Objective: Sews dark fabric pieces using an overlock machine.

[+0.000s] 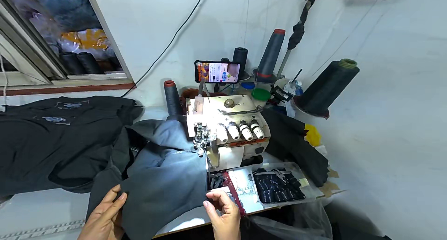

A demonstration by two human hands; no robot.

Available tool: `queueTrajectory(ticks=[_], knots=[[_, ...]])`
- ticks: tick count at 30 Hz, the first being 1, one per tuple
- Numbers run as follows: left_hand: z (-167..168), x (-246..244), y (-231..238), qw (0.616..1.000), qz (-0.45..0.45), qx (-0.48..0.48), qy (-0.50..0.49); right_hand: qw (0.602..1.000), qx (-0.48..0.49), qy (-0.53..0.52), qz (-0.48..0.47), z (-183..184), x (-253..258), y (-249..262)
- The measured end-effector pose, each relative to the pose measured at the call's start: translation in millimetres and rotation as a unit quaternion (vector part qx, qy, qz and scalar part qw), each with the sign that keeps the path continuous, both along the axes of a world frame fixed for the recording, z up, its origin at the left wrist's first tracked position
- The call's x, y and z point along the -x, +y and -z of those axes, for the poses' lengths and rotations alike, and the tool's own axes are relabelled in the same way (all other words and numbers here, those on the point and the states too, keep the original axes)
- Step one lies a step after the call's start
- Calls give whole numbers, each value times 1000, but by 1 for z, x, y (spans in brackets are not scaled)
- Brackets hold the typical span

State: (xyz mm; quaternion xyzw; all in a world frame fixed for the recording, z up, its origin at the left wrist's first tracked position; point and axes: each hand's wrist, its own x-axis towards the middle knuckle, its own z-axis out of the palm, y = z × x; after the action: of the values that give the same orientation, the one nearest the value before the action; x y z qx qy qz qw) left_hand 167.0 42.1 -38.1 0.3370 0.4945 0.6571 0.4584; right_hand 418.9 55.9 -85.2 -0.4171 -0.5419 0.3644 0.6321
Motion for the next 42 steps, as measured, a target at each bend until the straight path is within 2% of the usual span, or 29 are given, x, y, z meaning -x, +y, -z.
queueTrajectory(ticks=[7, 12, 18, 20, 21, 22, 24, 26, 28, 31, 35, 39, 42], knots=[[3, 0, 0, 1000, -7, 12, 5, 1000, -4, -9, 2, 1, 1, 0], [2, 0, 1, 1000, -2, -10, 10, 1000, 13, 28, -6, -2, -2, -2], [-13, 10, -2, 996, 8, -61, 57, 997, 41, 68, -20, -22, -6, -11], [-13, 3, 1, 990, -43, -48, 128, 990, 100, 88, -38, -23, -6, -9], [-11, -4, 2, 974, -89, -38, 205, 985, 133, 100, -45, -23, -5, -7], [-6, -13, 3, 942, -141, -35, 303, 980, 158, 109, -51, -22, -5, -5], [0, -37, 0, 865, -175, -77, 465, 976, 171, 118, -60, -18, -4, -2], [4, -68, 0, 817, -132, -153, 540, 979, 147, 124, -74, -11, -3, -3], [14, -97, 5, 802, -73, -198, 559, 978, 132, 134, -91, -6, -2, -7], [20, -114, 16, 796, -68, -198, 568, 979, 112, 132, -109, -7, -6, -14], [7, -105, 33, 809, -76, -171, 558, 980, 92, 144, -106, -15, -4, -11], [-9, -94, 56, 823, -31, -127, 552, 984, 72, 148, -72, -32, 6, 18], [-19, -88, 78, 841, 18, -94, 532, 983, 112, 146, -24, -47, 15, 45]])
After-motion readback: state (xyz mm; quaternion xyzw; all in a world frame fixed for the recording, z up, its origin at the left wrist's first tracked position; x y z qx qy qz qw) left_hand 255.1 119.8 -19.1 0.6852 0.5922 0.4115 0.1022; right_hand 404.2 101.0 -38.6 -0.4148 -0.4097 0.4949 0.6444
